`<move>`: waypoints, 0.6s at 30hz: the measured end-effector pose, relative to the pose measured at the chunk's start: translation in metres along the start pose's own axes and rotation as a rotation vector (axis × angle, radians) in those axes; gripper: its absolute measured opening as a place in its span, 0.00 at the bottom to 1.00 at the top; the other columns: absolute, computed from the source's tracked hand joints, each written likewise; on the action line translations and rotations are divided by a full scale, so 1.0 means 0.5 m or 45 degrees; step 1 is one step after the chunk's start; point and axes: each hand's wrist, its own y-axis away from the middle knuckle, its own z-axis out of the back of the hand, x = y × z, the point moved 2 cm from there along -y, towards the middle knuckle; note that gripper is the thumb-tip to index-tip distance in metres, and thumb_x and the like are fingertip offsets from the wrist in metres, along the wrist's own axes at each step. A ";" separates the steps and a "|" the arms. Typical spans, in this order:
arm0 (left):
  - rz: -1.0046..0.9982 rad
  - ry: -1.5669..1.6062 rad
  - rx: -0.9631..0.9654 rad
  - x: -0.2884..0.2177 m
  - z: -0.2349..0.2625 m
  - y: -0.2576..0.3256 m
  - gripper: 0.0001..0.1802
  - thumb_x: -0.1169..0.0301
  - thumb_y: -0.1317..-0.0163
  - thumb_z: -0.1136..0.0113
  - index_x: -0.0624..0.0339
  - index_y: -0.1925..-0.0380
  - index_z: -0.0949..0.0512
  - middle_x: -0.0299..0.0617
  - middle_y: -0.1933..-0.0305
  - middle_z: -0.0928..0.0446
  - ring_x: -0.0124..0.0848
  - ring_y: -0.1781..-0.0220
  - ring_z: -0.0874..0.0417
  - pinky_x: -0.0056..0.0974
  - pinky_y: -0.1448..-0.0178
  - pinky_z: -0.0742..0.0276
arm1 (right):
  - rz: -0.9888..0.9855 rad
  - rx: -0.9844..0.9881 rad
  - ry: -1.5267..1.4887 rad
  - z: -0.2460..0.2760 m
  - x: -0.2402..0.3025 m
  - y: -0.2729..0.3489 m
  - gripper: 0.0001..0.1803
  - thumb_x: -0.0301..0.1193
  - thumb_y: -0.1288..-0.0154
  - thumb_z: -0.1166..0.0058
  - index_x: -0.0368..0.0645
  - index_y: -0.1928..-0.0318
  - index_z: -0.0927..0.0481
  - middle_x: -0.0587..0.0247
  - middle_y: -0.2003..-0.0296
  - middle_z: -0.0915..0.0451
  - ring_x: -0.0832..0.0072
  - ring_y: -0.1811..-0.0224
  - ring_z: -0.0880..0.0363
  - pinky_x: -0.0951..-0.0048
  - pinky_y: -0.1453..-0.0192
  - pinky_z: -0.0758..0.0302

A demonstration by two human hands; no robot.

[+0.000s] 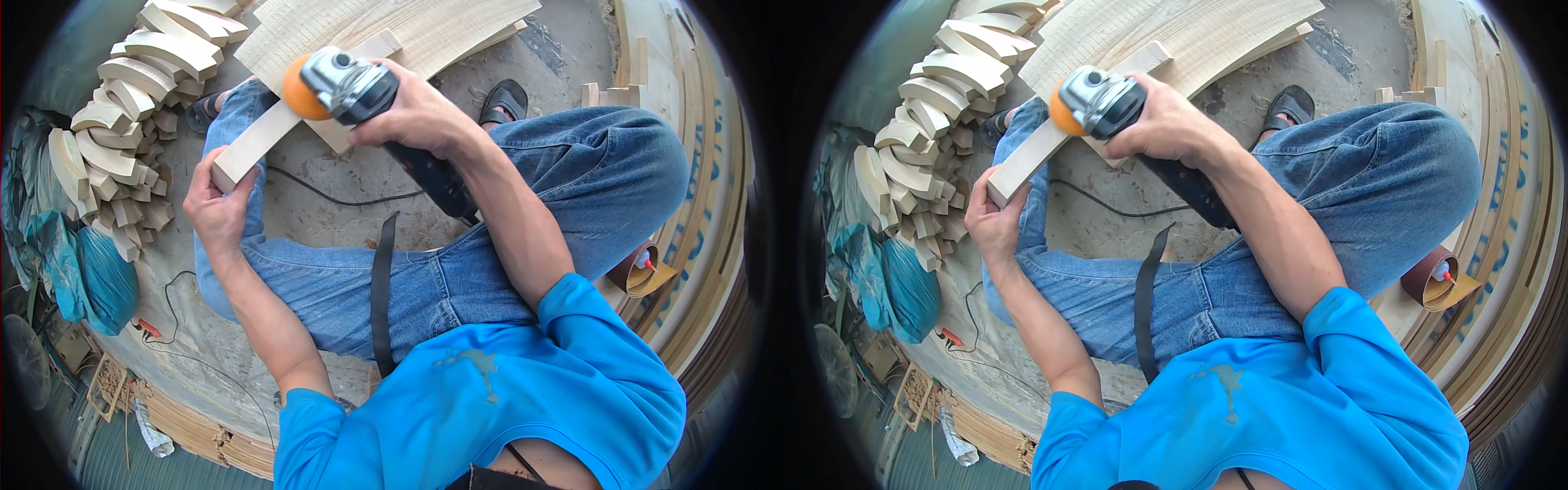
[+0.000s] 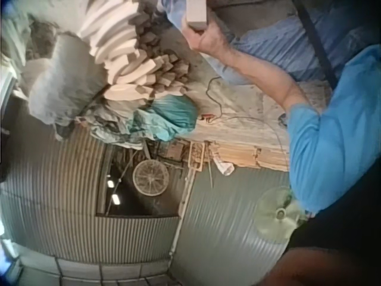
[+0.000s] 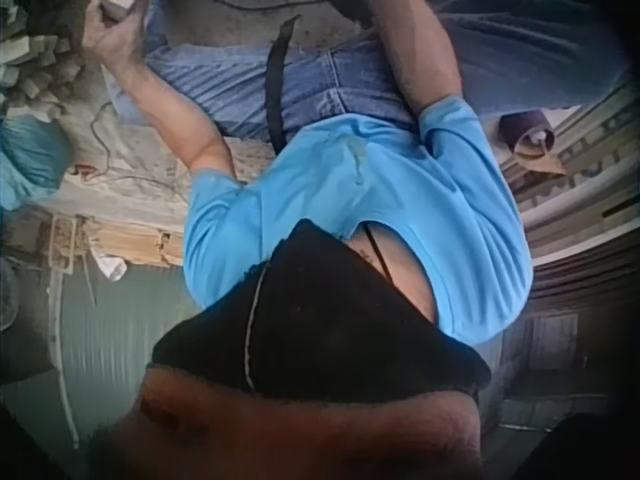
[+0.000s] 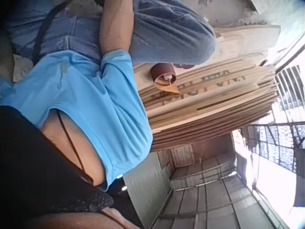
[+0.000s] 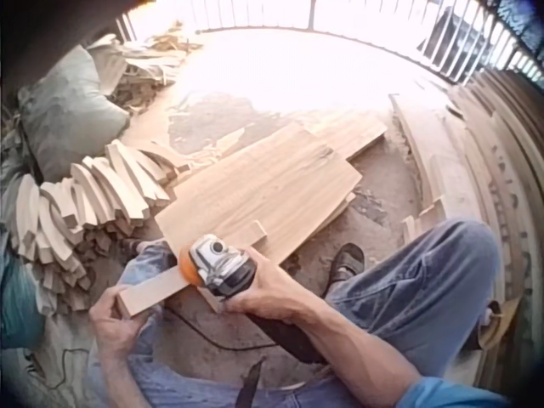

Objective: The person picks up curved wooden pieces one at a time, sands their surfaces and edges with a handheld rotary sander, and places them aside.

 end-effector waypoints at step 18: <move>0.011 0.113 0.033 0.018 -0.002 -0.008 0.26 0.84 0.45 0.24 0.68 0.45 0.20 0.40 0.51 0.16 0.26 0.51 0.15 0.30 0.47 0.17 | -0.217 -0.904 0.353 0.139 0.001 0.001 0.52 0.34 0.58 0.21 0.38 0.31 0.31 0.47 0.48 0.16 0.59 0.46 0.15 0.64 0.40 0.18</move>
